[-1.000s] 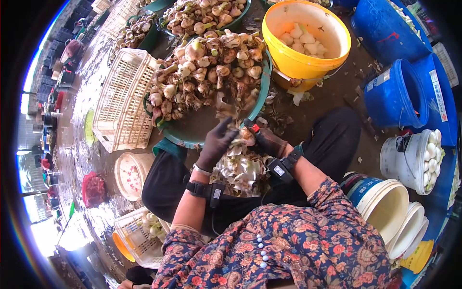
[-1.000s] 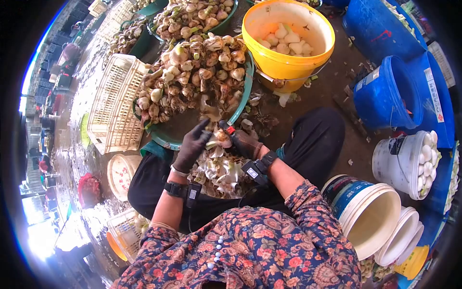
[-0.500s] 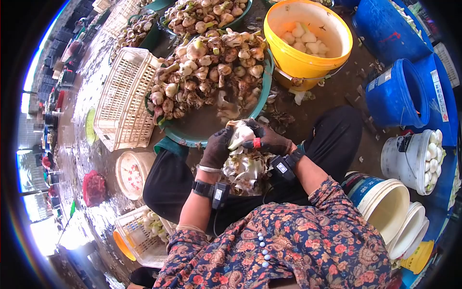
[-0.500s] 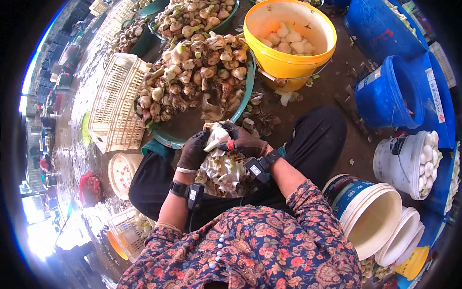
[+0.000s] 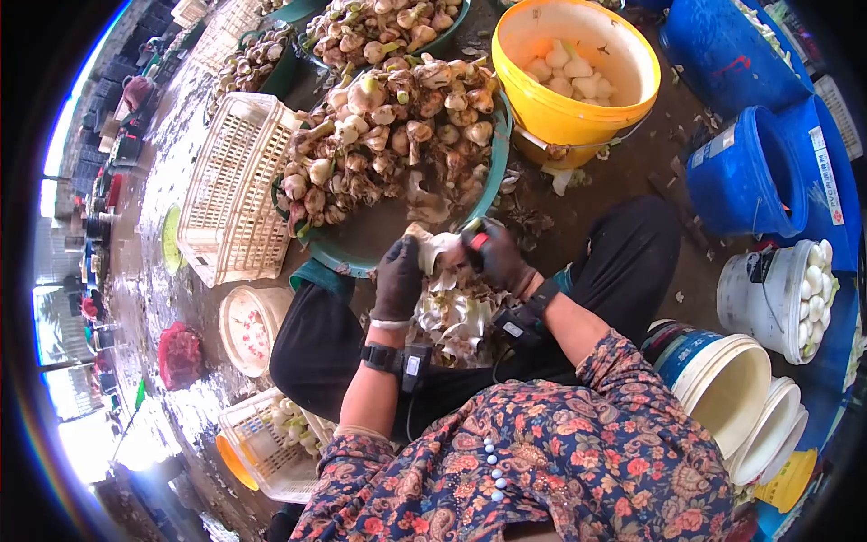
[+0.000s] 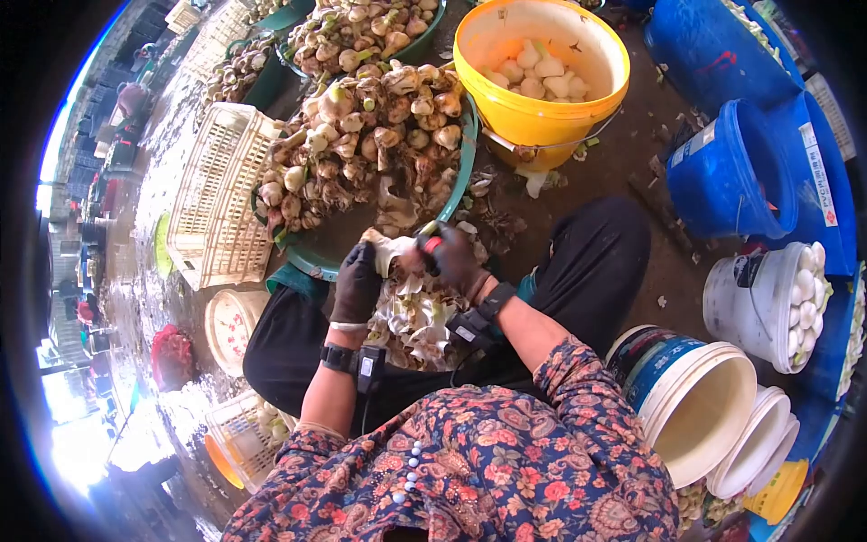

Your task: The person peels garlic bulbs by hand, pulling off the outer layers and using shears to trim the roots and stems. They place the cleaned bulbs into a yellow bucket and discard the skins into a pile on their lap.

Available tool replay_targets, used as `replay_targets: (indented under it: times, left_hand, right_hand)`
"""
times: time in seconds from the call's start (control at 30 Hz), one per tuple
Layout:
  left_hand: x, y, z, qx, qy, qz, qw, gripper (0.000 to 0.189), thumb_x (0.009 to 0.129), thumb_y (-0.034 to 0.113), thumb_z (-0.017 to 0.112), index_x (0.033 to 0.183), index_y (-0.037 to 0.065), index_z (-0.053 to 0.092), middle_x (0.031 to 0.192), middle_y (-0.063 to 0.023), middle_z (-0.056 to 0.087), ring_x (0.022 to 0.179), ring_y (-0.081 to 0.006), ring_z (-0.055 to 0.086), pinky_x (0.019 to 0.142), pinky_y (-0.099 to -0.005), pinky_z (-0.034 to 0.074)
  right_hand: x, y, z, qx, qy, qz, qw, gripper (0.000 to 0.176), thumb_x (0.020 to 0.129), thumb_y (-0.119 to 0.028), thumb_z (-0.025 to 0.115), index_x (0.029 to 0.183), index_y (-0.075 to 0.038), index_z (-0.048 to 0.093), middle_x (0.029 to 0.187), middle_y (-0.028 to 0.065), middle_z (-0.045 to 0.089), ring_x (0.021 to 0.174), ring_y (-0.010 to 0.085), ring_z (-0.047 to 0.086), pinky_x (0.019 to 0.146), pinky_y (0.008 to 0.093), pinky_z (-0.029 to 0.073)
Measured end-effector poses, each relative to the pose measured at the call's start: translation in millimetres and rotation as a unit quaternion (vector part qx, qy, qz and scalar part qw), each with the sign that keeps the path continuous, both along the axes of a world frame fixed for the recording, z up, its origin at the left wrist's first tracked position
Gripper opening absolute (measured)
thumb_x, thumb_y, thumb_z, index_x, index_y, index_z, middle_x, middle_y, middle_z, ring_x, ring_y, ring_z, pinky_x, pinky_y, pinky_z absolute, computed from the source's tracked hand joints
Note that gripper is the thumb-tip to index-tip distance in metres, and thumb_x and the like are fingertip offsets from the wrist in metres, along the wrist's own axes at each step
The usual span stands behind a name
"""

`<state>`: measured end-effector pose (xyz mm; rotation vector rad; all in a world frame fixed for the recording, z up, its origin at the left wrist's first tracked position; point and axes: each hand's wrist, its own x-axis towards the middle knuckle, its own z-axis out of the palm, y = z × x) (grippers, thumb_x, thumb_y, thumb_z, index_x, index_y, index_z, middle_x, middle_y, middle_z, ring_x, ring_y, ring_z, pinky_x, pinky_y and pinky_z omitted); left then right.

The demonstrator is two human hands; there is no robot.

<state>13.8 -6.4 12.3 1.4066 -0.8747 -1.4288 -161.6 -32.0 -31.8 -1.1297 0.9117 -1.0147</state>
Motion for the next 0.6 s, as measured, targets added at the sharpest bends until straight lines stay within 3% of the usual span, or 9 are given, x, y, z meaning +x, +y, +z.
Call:
replay_targets:
  times: [0.07, 0.1, 0.2, 0.27, 0.33, 0.4, 0.47, 0.5, 0.6]
  left_hand:
    - [-2, 6, 21, -0.039, 0.055, -0.002, 0.998, 0.034, 0.094, 0.031, 0.051, 0.099, -0.001, 0.062, 0.087, -0.0019, 0.063, 0.077, -0.0071, 0.056, 0.068, -0.0236, 0.046]
    - [5, 12, 28, -0.076, -0.019, -0.072, 0.994, 0.032, 0.094, 0.030, 0.051, 0.100, 0.000, 0.062, 0.088, -0.0013, 0.063, 0.080, -0.0083, 0.056, 0.071, -0.0252, 0.046]
    - [35, 19, 43, 0.079, -0.050, -0.347, 0.933, 0.029, 0.087, 0.021, 0.061, 0.107, -0.001, 0.059, 0.095, -0.0057, 0.064, 0.083, -0.0126, 0.057, 0.078, -0.0278, 0.046]
    - [36, 14, 40, 0.054, -0.200, -0.511, 0.834, 0.054, 0.078, 0.026, 0.071, 0.120, -0.002, 0.052, 0.108, -0.0130, 0.062, 0.099, -0.0192, 0.058, 0.087, -0.0309, 0.046]
    - [33, 9, 26, -0.111, -0.469, -0.365, 0.797, 0.057, 0.074, 0.029, 0.075, 0.117, 0.000, 0.053, 0.105, -0.0110, 0.063, 0.094, -0.0177, 0.058, 0.083, -0.0313, 0.047]
    - [16, -1, 23, -0.043, -0.375, -0.247, 0.893, 0.053, 0.077, 0.027, 0.072, 0.118, 0.001, 0.052, 0.110, -0.0121, 0.061, 0.094, -0.0202, 0.059, 0.079, -0.0326, 0.048]
    - [-1, -9, 17, -0.172, -0.200, -0.193, 0.945, 0.046, 0.083, 0.026, 0.066, 0.119, 0.003, 0.051, 0.104, -0.0091, 0.061, 0.086, -0.0186, 0.061, 0.071, -0.0308, 0.050]
    - [-5, -13, 10, -0.172, -0.200, -0.188, 0.946, 0.046, 0.083, 0.026, 0.066, 0.119, 0.003, 0.051, 0.104, -0.0091, 0.061, 0.086, -0.0186, 0.061, 0.071, -0.0308, 0.050]
    - [-16, -15, -5, 0.057, 0.070, -0.155, 0.984, 0.040, 0.088, 0.025, 0.060, 0.119, 0.001, 0.048, 0.096, -0.0043, 0.061, 0.079, -0.0110, 0.060, 0.064, -0.0263, 0.050]
  right_hand:
    - [-16, -11, -20, 0.353, -0.301, -0.005, 0.886, 0.018, 0.089, -0.026, 0.051, 0.086, -0.010, 0.059, 0.071, -0.0039, 0.057, 0.054, 0.0068, 0.049, 0.049, 0.0213, 0.040]
    - [-9, -15, -42, 0.218, -0.179, -0.046, 0.958, 0.022, 0.092, -0.029, 0.045, 0.085, -0.013, 0.059, 0.064, -0.0067, 0.054, 0.046, 0.0037, 0.042, 0.042, 0.0174, 0.032]
    - [-28, -19, -31, 0.376, -0.324, -0.024, 0.868, 0.021, 0.091, -0.026, 0.049, 0.093, -0.009, 0.060, 0.071, -0.0013, 0.057, 0.047, 0.0060, 0.041, 0.042, 0.0171, 0.031]
    - [-25, -19, -24, 0.368, -0.265, -0.005, 0.891, 0.021, 0.091, -0.030, 0.047, 0.081, -0.015, 0.058, 0.061, -0.0069, 0.050, 0.045, 0.0042, 0.039, 0.042, 0.0196, 0.031]
    - [-23, -14, -9, 0.320, -0.211, 0.012, 0.923, 0.023, 0.092, -0.028, 0.045, 0.093, -0.009, 0.058, 0.064, -0.0042, 0.048, 0.048, 0.0065, 0.039, 0.043, 0.0193, 0.031]
    - [-20, -11, 1, 0.299, -0.151, 0.017, 0.942, 0.028, 0.093, -0.032, 0.042, 0.092, -0.008, 0.058, 0.066, -0.0037, 0.049, 0.051, 0.0069, 0.041, 0.047, 0.0204, 0.033]
    - [-19, -7, 10, -0.099, 0.078, 0.019, 0.992, 0.034, 0.093, -0.035, 0.041, 0.092, -0.006, 0.057, 0.069, -0.0027, 0.051, 0.057, 0.0065, 0.045, 0.050, 0.0212, 0.035]
    - [-12, -6, 20, 0.102, -0.071, -0.019, 0.992, 0.013, 0.089, -0.017, 0.053, 0.087, -0.006, 0.058, 0.071, -0.0018, 0.052, 0.056, 0.0074, 0.046, 0.050, 0.0227, 0.037]
    - [1, -7, 3, 0.093, -0.023, -0.031, 0.995, 0.011, 0.089, -0.017, 0.054, 0.091, -0.006, 0.057, 0.073, -0.0016, 0.053, 0.056, 0.0068, 0.045, 0.050, 0.0227, 0.038]
